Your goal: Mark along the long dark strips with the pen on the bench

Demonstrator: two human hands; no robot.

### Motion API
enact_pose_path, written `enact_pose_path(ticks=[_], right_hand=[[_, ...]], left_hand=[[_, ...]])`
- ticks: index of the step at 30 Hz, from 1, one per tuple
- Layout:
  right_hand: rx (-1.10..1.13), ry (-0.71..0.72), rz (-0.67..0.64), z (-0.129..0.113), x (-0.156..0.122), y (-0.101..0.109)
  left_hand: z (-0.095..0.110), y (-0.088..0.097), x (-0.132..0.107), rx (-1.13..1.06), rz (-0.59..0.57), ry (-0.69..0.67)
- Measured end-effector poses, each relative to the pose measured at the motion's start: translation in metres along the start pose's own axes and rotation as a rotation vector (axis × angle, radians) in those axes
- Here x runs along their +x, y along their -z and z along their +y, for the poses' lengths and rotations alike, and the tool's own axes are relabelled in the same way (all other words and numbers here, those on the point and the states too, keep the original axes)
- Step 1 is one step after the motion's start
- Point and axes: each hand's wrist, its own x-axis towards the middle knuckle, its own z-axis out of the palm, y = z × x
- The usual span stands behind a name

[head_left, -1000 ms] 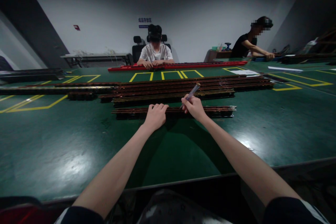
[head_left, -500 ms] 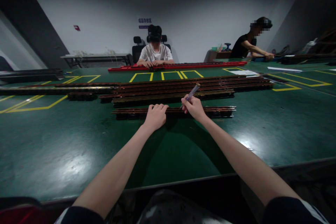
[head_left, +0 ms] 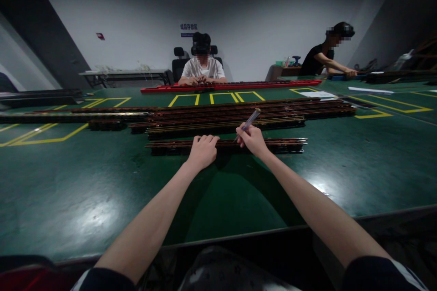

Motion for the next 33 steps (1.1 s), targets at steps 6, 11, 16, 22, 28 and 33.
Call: enact_pose_path(ticks=[6, 11, 16, 22, 28, 33], right_hand=[[-0.008, 0.013, -0.002, 0.0006, 0.0002, 0.0000], [-0.021, 0.009, 0.008, 0.0005, 0.0003, -0.0008], [-0.025, 0.009, 0.003, -0.0009, -0.0006, -0.0007], [-0.027, 0.008, 0.000, -0.0011, -0.0005, -0.0001], [-0.019, 0.016, -0.008, -0.0018, -0.0009, 0.0000], [-0.012, 0.014, -0.006, -0.0016, -0.0010, 0.0000]], left_hand=[[-0.0004, -0.0002, 0.0000, 0.009, -0.010, -0.006], [0.0001, 0.0001, -0.0005, 0.025, -0.002, -0.008], [0.0001, 0.0008, -0.0004, 0.004, -0.001, -0.008], [0.0012, 0.0033, -0.0003, -0.004, -0.022, 0.002], [0.0010, 0.0035, -0.0003, -0.013, -0.021, 0.006], [0.0004, 0.0022, -0.0005, -0.012, -0.021, 0.005]])
